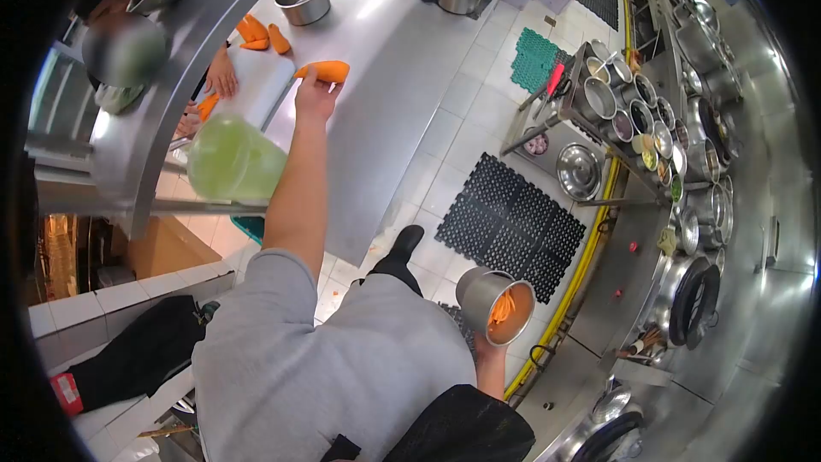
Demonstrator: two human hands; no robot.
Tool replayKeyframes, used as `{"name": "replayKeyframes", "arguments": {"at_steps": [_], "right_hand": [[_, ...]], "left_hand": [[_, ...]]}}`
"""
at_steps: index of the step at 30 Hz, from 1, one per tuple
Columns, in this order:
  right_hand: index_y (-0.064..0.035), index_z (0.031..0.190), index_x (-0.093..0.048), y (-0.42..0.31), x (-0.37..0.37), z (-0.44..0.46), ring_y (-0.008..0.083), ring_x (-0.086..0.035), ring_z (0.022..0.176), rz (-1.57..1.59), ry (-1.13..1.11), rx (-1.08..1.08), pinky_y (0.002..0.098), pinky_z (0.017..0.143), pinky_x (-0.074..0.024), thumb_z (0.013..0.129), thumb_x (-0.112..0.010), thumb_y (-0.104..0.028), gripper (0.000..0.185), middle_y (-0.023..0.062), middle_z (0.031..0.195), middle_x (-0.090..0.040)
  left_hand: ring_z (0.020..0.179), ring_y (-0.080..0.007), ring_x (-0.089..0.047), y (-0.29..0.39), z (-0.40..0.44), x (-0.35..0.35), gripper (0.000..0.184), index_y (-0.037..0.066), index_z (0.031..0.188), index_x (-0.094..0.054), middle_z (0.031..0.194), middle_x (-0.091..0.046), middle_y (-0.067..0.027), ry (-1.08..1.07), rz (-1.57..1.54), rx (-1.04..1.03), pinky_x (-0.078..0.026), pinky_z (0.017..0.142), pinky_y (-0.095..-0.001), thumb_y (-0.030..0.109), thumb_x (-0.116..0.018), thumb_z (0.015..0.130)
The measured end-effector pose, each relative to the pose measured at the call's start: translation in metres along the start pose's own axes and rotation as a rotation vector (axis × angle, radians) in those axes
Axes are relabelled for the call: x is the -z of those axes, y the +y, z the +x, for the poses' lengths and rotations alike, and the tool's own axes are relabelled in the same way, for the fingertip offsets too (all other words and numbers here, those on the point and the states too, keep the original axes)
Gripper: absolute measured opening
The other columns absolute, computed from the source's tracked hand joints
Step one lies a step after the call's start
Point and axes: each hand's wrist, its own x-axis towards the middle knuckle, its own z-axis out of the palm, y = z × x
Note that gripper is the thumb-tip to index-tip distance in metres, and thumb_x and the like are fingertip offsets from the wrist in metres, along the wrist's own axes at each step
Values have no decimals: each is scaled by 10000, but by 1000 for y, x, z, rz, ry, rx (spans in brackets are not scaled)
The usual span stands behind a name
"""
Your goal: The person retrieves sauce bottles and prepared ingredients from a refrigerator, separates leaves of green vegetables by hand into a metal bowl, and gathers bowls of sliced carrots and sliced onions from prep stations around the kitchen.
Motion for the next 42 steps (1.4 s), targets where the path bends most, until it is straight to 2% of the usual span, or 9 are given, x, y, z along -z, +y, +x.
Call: {"name": "replayKeyframes", "arguments": {"at_steps": [5,9,10,20,24,30,33,36,42], "right_hand": [[-132,1537,-537,-19,-52,22,289,-619,1335,123,7,-2,513,1114,-532,1088,-589,-436,544,74,1473,-640],[-93,1557,-522,-30,-59,35,281,-616,1368,211,11,-23,481,1138,-535,1120,-530,-406,538,99,1513,-623],[-94,1560,-519,-32,-57,37,282,-613,1372,224,21,-26,481,1142,-532,1121,-525,-406,539,100,1517,-619],[-98,1588,-490,-52,-89,90,288,-584,1414,117,18,-32,481,1183,-501,1137,-480,-406,546,105,1566,-579],[-100,1599,-478,-57,-109,116,290,-572,1431,82,61,19,481,1200,-489,1144,-463,-406,549,107,1585,-563],[-102,1616,-460,-82,-125,126,294,-554,1456,55,125,107,481,1224,-471,1154,-436,-407,554,110,1614,-539],[-98,1620,-455,-98,-116,129,295,-553,1460,107,86,134,481,1229,-468,1159,-426,-400,552,115,1621,-533],[-85,1613,-458,-116,-92,141,290,-564,1448,144,120,183,473,1221,-478,1163,-426,-380,539,122,1605,-544],[-84,1613,-454,-170,-36,182,283,-565,1447,176,125,204,467,1218,-484,1165,-441,-368,530,114,1598,-549]], "left_hand": [[1113,-323,-617,13,-26,-41,521,66,1376,-573,1241,-636,-165,-436,-571,246,-528,986,-491,515,-479,1128],[919,-247,-583,-9,-38,-55,622,62,1326,-604,1036,-596,-101,-833,-621,335,-557,725,-373,630,-502,1094],[857,-229,-580,-14,-44,-60,644,66,1324,-604,958,-554,-76,-762,-542,325,-550,660,-340,656,-501,1088],[809,-246,-620,-26,-76,-122,695,95,1261,-636,971,-627,-81,-846,-440,484,-557,657,-392,729,-418,1077],[901,-279,-676,-79,-77,-115,528,113,1338,-574,1067,-672,-110,-565,14,662,-598,759,-429,581,-544,1096],[1008,-249,-689,-134,-181,-122,462,102,1407,-536,1123,-666,-113,-782,597,901,-612,891,-473,472,-530,1130],[956,-258,-706,-148,-216,-158,453,91,1393,-549,1082,-684,-116,-796,354,1060,-625,861,-462,466,-464,1153],[936,-235,-709,-151,-238,-212,545,43,1366,-557,1060,-690,-120,-1091,310,1092,-615,848,-415,507,-353,1166],[850,-279,-707,-194,-258,-282,505,14,1237,-597,943,-684,-151,-1197,325,1105,-599,796,-429,487,-491,1093]]}}
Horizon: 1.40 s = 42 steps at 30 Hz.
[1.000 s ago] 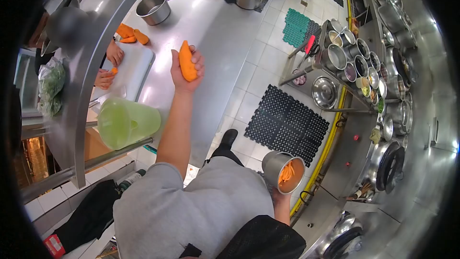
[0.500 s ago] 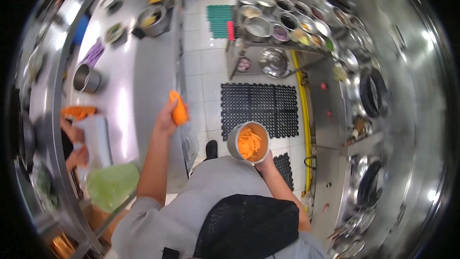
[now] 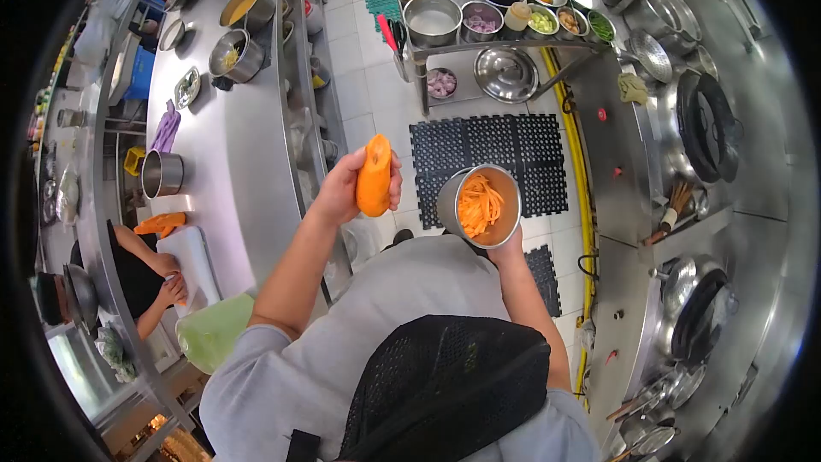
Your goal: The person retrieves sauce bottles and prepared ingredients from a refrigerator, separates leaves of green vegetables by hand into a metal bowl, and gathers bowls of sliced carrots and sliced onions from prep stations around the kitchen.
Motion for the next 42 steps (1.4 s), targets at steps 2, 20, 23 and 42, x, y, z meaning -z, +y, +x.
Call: {"name": "replayKeyframes", "arguments": {"at_steps": [2,20,23,42], "right_hand": [[-70,1619,-442,-24,9,30,284,-556,1455,13,46,-47,462,1223,-479,1165,-442,-356,536,121,1607,-537],[-33,1618,-429,-162,32,249,294,-554,1449,-133,-177,-160,447,1226,-460,1167,-426,-314,531,142,1606,-533],[-26,1613,-430,-169,8,271,286,-569,1435,-100,-165,-163,441,1215,-472,1164,-435,-297,525,147,1597,-542],[23,1547,-528,-208,-86,408,255,-548,1432,-641,-450,-53,356,1191,-425,1145,-503,-267,496,174,1530,-603]], "left_hand": [[822,-281,-704,-2,27,-8,476,18,1195,-603,914,-683,-148,38,72,-47,-600,776,-428,472,-524,1074],[808,-218,-697,37,174,-46,420,12,1106,-640,886,-696,-113,289,384,-340,-575,761,-371,339,-735,860],[837,-213,-698,53,201,-26,394,33,1149,-631,929,-700,-97,308,361,-351,-577,779,-371,290,-756,878],[1210,-183,-661,78,295,-24,618,20,1441,-541,1329,-670,-101,791,279,-274,-526,1060,-375,225,-837,939]]}}
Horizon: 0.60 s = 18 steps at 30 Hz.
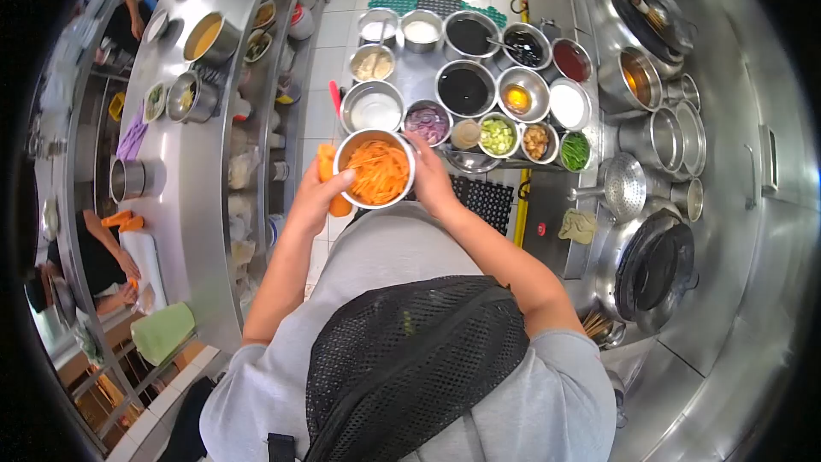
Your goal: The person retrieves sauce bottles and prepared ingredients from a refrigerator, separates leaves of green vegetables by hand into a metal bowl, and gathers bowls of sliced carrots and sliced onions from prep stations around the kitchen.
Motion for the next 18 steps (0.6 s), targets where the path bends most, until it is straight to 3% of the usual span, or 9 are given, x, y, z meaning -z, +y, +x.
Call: {"name": "replayKeyframes", "arguments": {"at_steps": [2,6,8,9,18], "right_hand": [[1,1551,-532,2,6,5,234,-533,1427,-73,6,-22,336,1187,-411,1144,-527,-293,502,159,1529,-594],[-24,1566,-541,-18,25,-3,229,-502,1456,-173,-61,-64,345,1214,-378,1146,-537,-334,523,152,1588,-554],[-56,1578,-547,-11,36,-2,229,-492,1466,-152,-92,-88,361,1233,-355,1144,-542,-366,533,154,1597,-552],[-38,1551,-556,-4,42,0,237,-562,1398,-145,-91,-70,355,1170,-429,1129,-571,-384,546,184,1520,-617],[0,1576,-514,-38,91,16,213,-521,1413,-16,-47,-101,356,1203,-380,1149,-528,-368,564,133,1529,-579]], "left_hand": [[1118,-194,-706,-8,4,-2,584,18,1384,-560,1244,-703,-102,41,-9,11,-566,1011,-363,114,-830,875],[1104,-189,-702,-20,-5,-11,538,18,1345,-573,1226,-703,-89,114,-171,49,-566,1007,-359,51,-756,840],[1101,-187,-701,-27,-13,-17,543,16,1346,-570,1226,-702,-89,155,-188,37,-566,1003,-357,60,-763,840],[1098,-186,-700,-32,-18,-17,549,14,1347,-568,1226,-702,-88,164,-213,23,-566,1000,-355,69,-769,840],[1070,-187,-700,-48,-52,-23,514,15,1318,-569,1192,-692,-78,426,-230,-92,-557,993,-355,52,-769,846]]}}
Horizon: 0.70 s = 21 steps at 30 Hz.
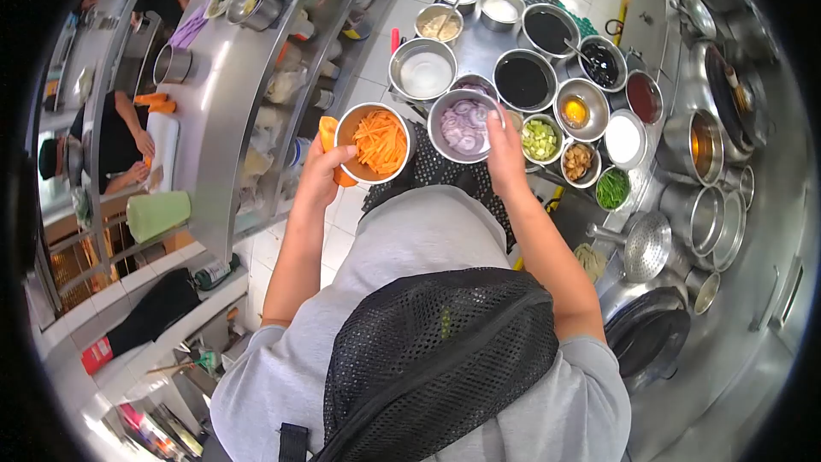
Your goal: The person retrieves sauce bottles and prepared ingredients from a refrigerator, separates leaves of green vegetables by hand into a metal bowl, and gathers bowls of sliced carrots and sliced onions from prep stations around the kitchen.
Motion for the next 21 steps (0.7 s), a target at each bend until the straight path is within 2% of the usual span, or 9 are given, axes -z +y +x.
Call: {"name": "replayKeyframes", "arguments": {"at_steps": [1,2,5,13,15,17,19,20,21], "right_hand": [[7,1578,-507,-2,5,1,217,-518,1420,9,-6,31,360,1210,-375,1152,-515,-380,575,138,1538,-572],[11,1566,-486,-2,9,4,200,-567,1356,15,4,38,364,1157,-442,1153,-495,-443,614,122,1492,-598],[4,1536,-508,-12,15,2,207,-618,1318,60,-24,71,369,1098,-512,1156,-495,-431,577,128,1447,-625],[-11,1526,-522,-48,-14,-36,227,-645,1303,316,-7,7,394,1121,-517,1159,-497,-433,559,125,1467,-628],[-11,1541,-520,-47,-28,-41,234,-612,1353,266,-125,-52,395,1177,-462,1162,-488,-439,573,128,1502,-612],[10,1551,-512,-34,-49,-40,239,-572,1401,-16,-117,11,383,1229,-391,1165,-469,-437,592,143,1531,-598],[58,1591,-456,-13,-58,-36,296,-453,1528,-333,-238,15,389,1276,-310,1159,-439,-499,705,228,1617,-515],[40,1594,-458,-31,-77,-48,307,-480,1509,-412,-242,110,400,1258,-343,1162,-425,-492,687,245,1590,-537],[15,1595,-471,-33,-86,-54,333,-497,1496,-377,-272,64,413,1236,-378,1159,-439,-480,660,264,1575,-545]], "left_hand": [[1070,-187,-700,-1,-3,1,514,15,1318,-569,1192,-692,-78,12,-8,-8,-557,993,-355,52,-769,846],[1066,-182,-696,-2,-4,3,515,21,1313,-571,1190,-689,-75,35,19,-33,-556,984,-355,48,-774,841],[1055,-170,-688,-3,-8,9,518,33,1300,-576,1175,-683,-66,88,62,-74,-554,962,-351,45,-790,829],[942,-150,-674,-3,1,-2,493,46,1243,-586,1067,-668,-33,128,209,-106,-560,855,-323,55,-821,809],[912,-149,-671,-10,10,0,475,47,1216,-588,1042,-662,-29,102,230,-94,-561,828,-324,39,-813,798],[912,-144,-667,-14,13,-2,436,58,1192,-595,1033,-656,-20,72,243,-101,-560,826,-327,51,-798,806],[911,-141,-666,-27,24,-1,397,69,1195,-608,1032,-657,-18,65,219,-98,-561,825,-330,74,-774,833],[916,-139,-668,-43,36,10,352,83,1200,-619,1047,-669,-23,42,197,-65,-563,826,-330,109,-771,884],[923,-133,-672,-32,31,0,326,88,1218,-619,1048,-674,-23,88,232,-36,-569,824,-320,145,-773,936]]}}
